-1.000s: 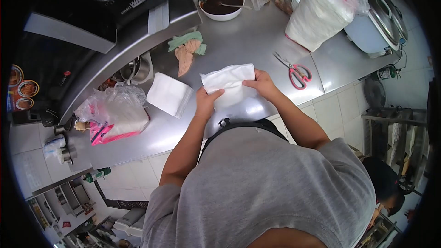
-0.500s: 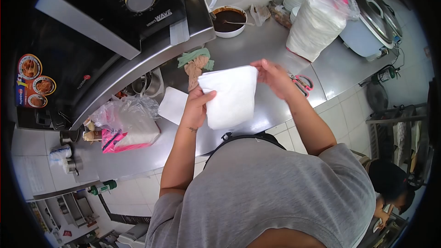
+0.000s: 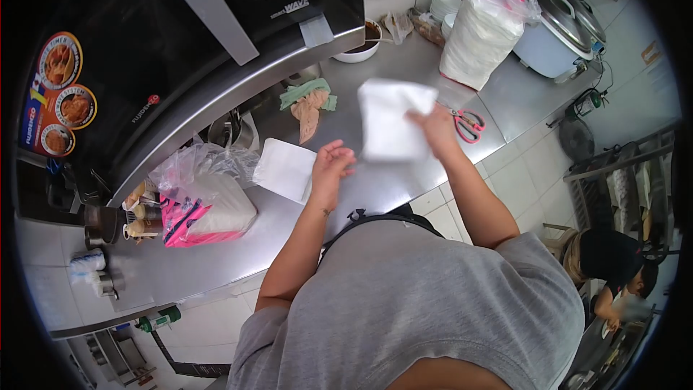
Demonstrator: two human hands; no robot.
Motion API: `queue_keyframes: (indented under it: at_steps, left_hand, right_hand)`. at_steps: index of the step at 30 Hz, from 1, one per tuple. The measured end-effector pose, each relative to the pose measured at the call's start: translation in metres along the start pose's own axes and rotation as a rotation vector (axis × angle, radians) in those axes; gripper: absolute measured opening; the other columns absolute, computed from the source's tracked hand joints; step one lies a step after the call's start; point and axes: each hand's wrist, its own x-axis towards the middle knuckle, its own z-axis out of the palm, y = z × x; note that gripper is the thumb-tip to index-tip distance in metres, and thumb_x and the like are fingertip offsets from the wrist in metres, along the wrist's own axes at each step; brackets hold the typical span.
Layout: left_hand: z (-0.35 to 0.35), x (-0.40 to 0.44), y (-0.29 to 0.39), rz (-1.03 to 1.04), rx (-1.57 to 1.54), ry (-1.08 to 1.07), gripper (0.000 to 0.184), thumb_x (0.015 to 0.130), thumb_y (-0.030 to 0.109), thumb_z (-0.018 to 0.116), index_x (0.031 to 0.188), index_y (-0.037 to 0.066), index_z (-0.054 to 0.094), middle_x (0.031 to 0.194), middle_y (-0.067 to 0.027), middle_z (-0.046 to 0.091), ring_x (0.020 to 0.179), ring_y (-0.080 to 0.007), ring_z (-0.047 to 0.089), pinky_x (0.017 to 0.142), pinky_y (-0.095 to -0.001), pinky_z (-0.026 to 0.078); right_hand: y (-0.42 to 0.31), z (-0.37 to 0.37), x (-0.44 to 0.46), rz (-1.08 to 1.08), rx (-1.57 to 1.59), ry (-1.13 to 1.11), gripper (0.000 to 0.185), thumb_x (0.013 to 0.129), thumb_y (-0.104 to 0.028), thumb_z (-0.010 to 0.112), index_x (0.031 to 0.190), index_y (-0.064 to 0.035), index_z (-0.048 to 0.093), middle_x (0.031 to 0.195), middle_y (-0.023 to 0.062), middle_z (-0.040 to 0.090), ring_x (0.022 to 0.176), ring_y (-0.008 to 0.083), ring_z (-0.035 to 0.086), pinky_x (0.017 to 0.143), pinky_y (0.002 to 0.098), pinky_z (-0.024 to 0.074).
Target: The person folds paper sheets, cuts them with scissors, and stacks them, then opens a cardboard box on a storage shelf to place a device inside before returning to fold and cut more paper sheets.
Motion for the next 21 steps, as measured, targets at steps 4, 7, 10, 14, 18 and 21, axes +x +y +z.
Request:
queue_keyframes:
  at_steps: [4,7,10,14,18,21]
  left_hand:
    - [-0.020,0.011,0.004,0.094,-0.059,0.113,0.034,0.088,0.014,0.062,0.118,0.004,0.051,0.104,-0.0036,0.058,0.094,-0.0134,0.057,0.079,-0.0284,0.048]
    - [-0.033,0.012,0.035,0.373,-0.080,0.188,0.024,0.089,0.008,0.060,0.111,0.004,0.056,0.103,-0.0022,0.059,0.093,-0.0104,0.055,0.079,-0.0249,0.046]
    - [-0.030,0.001,0.060,0.671,-0.059,0.142,0.021,0.089,0.005,0.059,0.110,0.003,0.056,0.106,-0.0046,0.060,0.096,-0.0116,0.056,0.085,-0.0266,0.045]
    - [-0.011,-0.044,0.114,0.950,0.077,0.097,0.016,0.088,0.001,0.059,0.104,0.003,0.059,0.106,-0.0071,0.061,0.097,-0.0128,0.057,0.087,-0.0276,0.045]
    - [0.023,-0.092,0.162,1.156,0.308,-0.206,0.009,0.083,0.005,0.064,0.092,0.007,0.065,0.093,-0.0072,0.066,0.091,-0.0211,0.062,0.080,-0.0333,0.047]
    - [0.084,-0.123,0.176,1.646,0.388,-0.530,0.011,0.078,0.017,0.057,0.084,0.010,0.063,0.083,-0.0044,0.058,0.081,-0.0288,0.057,0.075,-0.0409,0.046]
  right_hand:
    - [0.017,0.016,-0.036,-0.978,-0.939,-0.154,0.026,0.078,-0.010,0.061,0.104,-0.0055,0.064,0.095,0.0185,0.065,0.095,0.0304,0.063,0.088,0.0381,0.0473]
    - [-0.014,0.010,-0.048,-0.827,-1.033,-0.167,0.026,0.081,-0.011,0.061,0.105,-0.0042,0.063,0.096,0.0142,0.066,0.092,0.0253,0.064,0.084,0.0348,0.0491]
    - [-0.046,0.011,-0.062,-0.714,-0.753,-0.239,0.029,0.079,-0.016,0.072,0.102,-0.0002,0.065,0.097,0.0118,0.069,0.083,0.0190,0.065,0.078,0.0304,0.0517]
    - [0.017,0.030,-0.034,-0.171,-0.347,-0.205,0.028,0.079,-0.009,0.073,0.100,0.0055,0.063,0.091,0.0106,0.068,0.078,0.0165,0.064,0.071,0.0299,0.0533]
    - [0.090,0.024,0.033,-0.153,-0.430,-0.291,0.024,0.084,-0.013,0.064,0.104,-0.0001,0.062,0.095,0.0093,0.066,0.081,0.0177,0.062,0.072,0.0319,0.0503]
    - [0.039,0.101,-0.005,-0.249,-0.331,-0.505,0.021,0.088,-0.024,0.056,0.092,-0.0039,0.062,0.086,0.0063,0.064,0.070,0.0166,0.058,0.063,0.0309,0.0450]
